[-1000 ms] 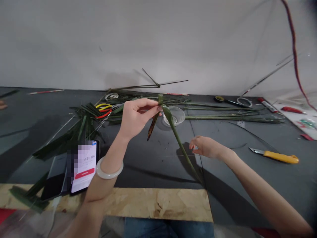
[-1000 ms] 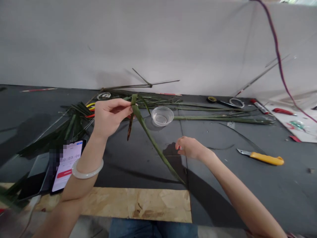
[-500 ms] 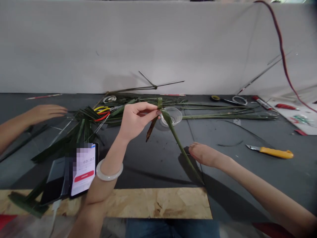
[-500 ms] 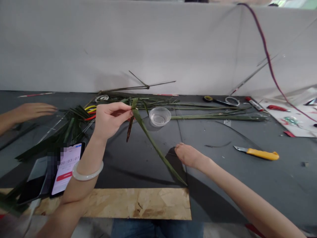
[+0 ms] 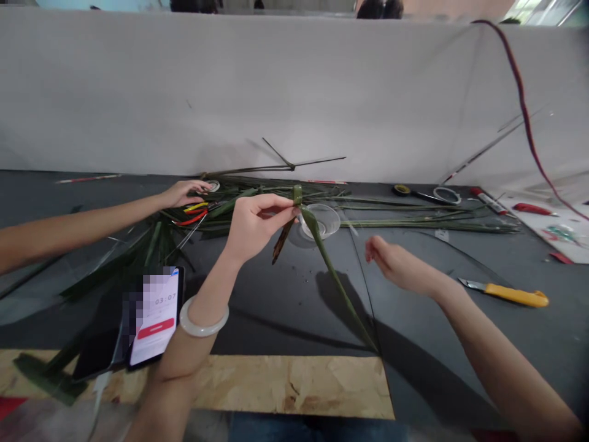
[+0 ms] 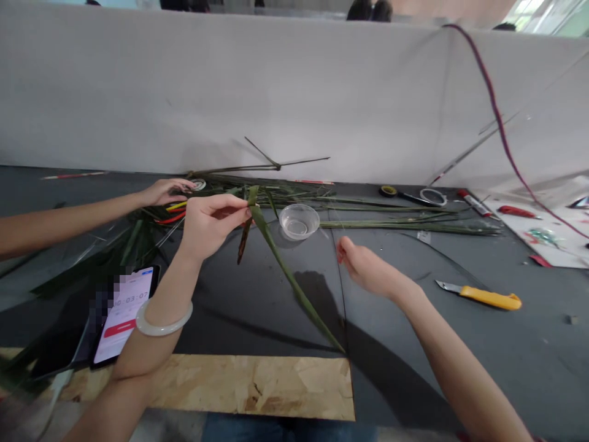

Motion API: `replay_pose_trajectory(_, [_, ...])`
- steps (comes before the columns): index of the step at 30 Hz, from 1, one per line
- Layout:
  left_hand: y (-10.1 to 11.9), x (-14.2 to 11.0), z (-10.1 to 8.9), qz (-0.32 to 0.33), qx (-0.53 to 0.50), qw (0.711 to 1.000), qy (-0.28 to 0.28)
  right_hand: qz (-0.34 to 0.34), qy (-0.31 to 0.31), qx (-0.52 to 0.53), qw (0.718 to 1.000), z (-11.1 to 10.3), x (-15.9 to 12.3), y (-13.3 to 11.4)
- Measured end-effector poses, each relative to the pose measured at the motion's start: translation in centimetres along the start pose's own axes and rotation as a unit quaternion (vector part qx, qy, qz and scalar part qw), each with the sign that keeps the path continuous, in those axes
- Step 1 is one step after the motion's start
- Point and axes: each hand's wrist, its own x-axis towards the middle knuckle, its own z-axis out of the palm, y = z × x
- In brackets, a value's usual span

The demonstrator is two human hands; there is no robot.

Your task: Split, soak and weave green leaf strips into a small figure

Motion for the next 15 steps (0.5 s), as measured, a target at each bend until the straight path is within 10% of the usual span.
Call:
replay_pose_trajectory(5, [0.0, -0.1, 0.5, -0.031, -0.017, 0.999, 0.000, -0.057, 0.106, 0.092, 0.988, -3.3, 2.6, -3.7])
replay_pose_trajectory(15, [-0.5, 0.0, 0.7, -0.065, -0.041, 0.997, -0.027, -0.150, 0.047, 0.070, 0.985, -2.0, 6.4, -9.2])
